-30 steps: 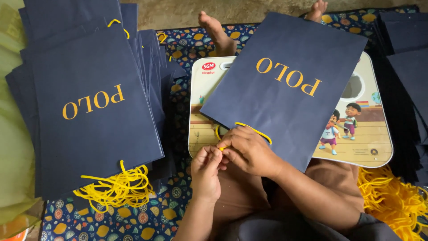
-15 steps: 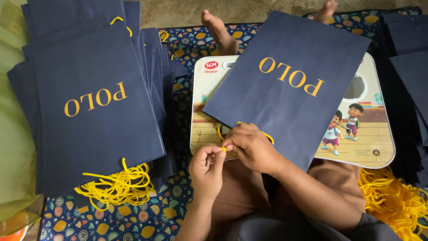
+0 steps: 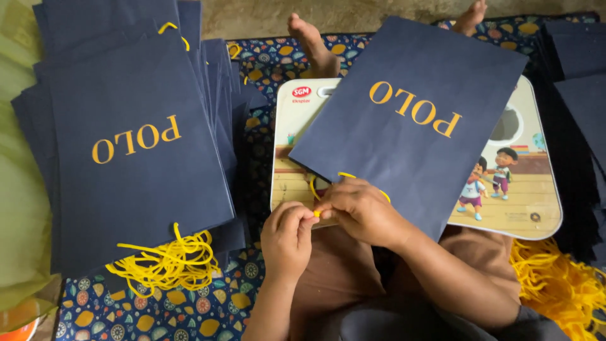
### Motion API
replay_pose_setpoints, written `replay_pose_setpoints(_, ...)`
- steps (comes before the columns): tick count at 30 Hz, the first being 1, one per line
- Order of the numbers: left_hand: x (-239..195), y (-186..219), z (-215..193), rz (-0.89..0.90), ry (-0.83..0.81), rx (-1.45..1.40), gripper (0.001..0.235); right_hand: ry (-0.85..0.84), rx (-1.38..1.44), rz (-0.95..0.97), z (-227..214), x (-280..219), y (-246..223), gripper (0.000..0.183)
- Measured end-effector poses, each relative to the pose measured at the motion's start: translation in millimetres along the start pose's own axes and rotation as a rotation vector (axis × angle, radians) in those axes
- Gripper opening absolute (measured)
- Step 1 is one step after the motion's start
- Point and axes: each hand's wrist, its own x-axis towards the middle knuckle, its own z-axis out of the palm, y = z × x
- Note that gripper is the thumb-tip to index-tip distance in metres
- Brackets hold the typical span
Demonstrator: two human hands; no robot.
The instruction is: The person sits on the floor and attaches yellow cord handles to navy paper shopping bags. They thread each cord end through the punched holes inside a bag, knot the ends to secure the handle, and stack the finished bag with completed bags beside them.
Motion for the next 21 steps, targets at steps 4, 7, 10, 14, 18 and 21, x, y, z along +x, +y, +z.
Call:
replay_pose_setpoints(4,-5.3,-3.5,3.2,0.021,0.002,0.008,0.019,0.016,-0.006,0.005,6.5,-2.9,5.5,0.013)
replay_pose_setpoints(7,-7.4,-3.9,1.3,-0.017,0.000,-0.079,0.017,0.009,-0.007,0.014,7.5,-3.7,5.2,0.011)
replay_pose_setpoints(10,-6.8,-4.2,0.0,0.054,-0.011,0.012,0.028,-0.021,-0.083,0.057,6.4,-5.1,8.2,0.002)
replay_pose_setpoints(14,-7.7,-10.7,0.6,0.063,-0.082,-0.025,0.019,-0.083,-0.137,0.031,4.4,-2.5,4.9,0.007)
replay_pose_setpoints(18,-6.7,-14.2,3.9,0.030,-0.084,-0.061,0.016,-0.114,-0.130,0.023,6.3,-5.8,12.7,0.007)
replay_pose_setpoints(21,-9.5,-21.2,4.7,0.018,-0.126,-0.025,0.016,-0.146,-0.150,0.076,6.9,-7.2,11.9,0.007)
